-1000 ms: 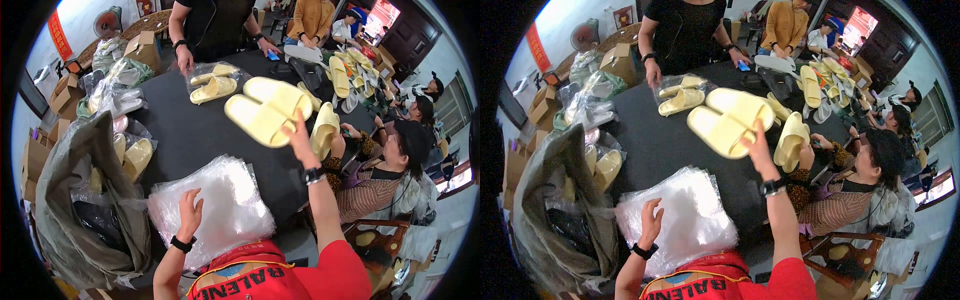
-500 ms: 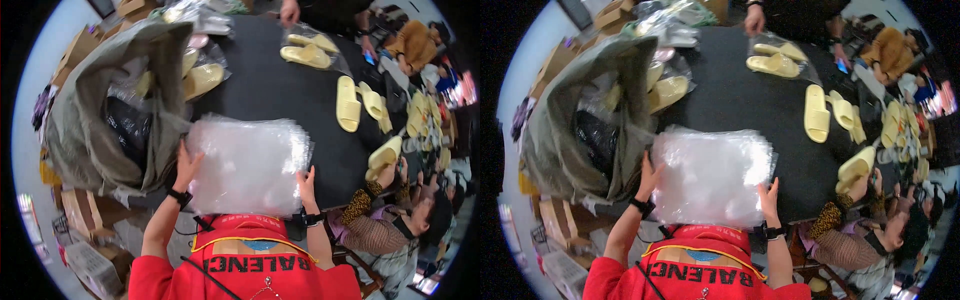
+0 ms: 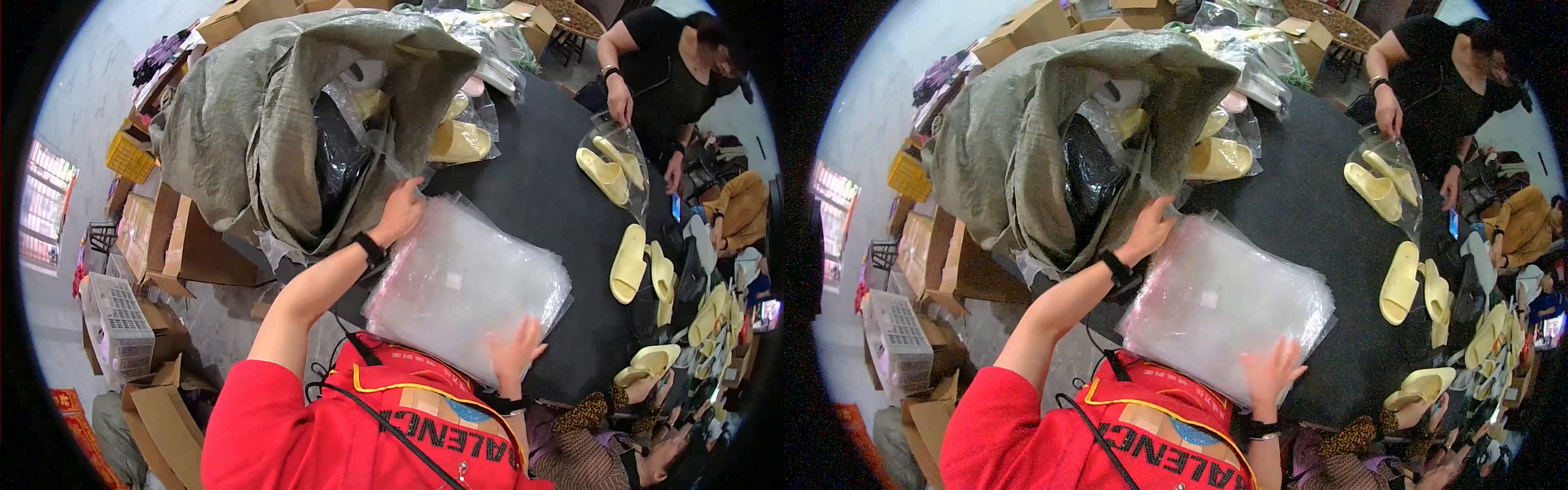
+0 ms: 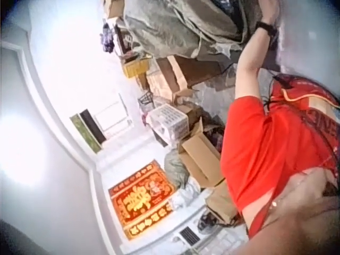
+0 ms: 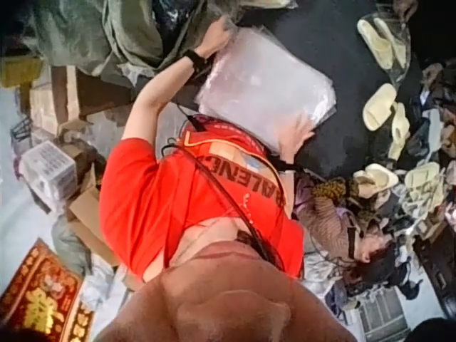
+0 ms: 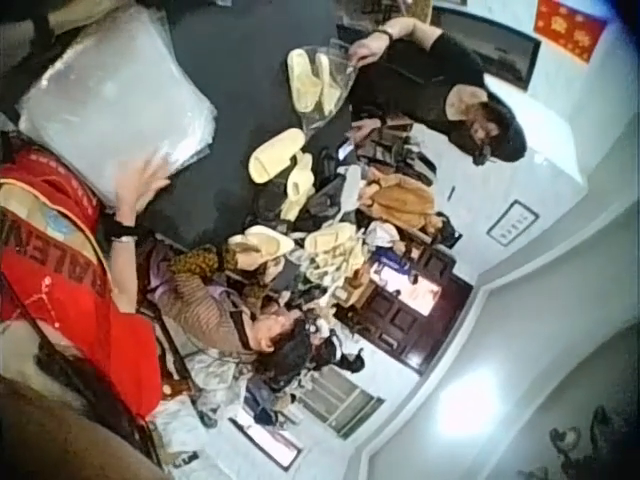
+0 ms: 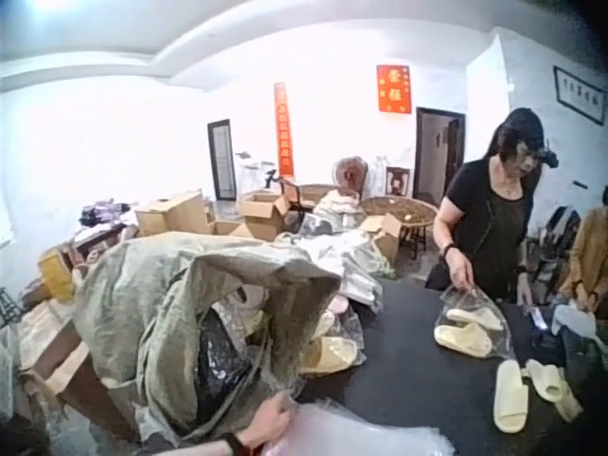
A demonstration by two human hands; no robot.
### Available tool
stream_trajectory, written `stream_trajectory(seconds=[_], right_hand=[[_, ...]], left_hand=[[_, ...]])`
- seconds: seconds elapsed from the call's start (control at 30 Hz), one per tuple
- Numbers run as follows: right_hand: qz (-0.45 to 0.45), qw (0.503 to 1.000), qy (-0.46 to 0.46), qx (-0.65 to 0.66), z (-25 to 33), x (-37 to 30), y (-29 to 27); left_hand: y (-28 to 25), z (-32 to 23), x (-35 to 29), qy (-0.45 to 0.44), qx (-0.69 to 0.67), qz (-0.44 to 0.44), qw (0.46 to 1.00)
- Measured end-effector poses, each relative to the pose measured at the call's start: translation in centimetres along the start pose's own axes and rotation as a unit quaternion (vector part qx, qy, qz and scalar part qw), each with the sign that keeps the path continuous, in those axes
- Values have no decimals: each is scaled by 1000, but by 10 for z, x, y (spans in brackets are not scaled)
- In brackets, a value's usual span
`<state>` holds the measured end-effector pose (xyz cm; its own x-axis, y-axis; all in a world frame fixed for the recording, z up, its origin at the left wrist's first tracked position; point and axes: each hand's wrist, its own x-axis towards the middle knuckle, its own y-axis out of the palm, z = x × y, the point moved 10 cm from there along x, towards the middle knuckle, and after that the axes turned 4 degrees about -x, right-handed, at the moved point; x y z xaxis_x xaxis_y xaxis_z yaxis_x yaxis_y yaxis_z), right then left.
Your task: The recorder is sorting and placing pairs of slippers/slides into plastic bags for packaging in a footwear manufacturing environment.
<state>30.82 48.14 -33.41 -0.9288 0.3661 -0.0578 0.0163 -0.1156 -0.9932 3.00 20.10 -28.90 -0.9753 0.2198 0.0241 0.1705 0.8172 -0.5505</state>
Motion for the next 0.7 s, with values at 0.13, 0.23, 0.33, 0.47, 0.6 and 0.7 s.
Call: stream_trajectory(seconds=[0.13,0.23,0.33,0.47,0.6,0.7], right_hand=[[-1,994,-100,-33,38,-17,37],[19,991,-131,-9,42,-23,60],[-5,989,-145,9,43,-26,66],[56,990,-128,10,42,-28,76],[81,989,-120,11,38,-29,88],[100,988,-120,18,38,-28,88]], left_hand=[[30,-23,49,34,-68,45,996],[45,-23,81,10,-58,30,998],[52,8,112,-32,-149,-47,987],[51,4,131,21,-161,-130,978],[82,67,160,-114,23,-109,987],[89,87,165,-126,103,-89,983]])
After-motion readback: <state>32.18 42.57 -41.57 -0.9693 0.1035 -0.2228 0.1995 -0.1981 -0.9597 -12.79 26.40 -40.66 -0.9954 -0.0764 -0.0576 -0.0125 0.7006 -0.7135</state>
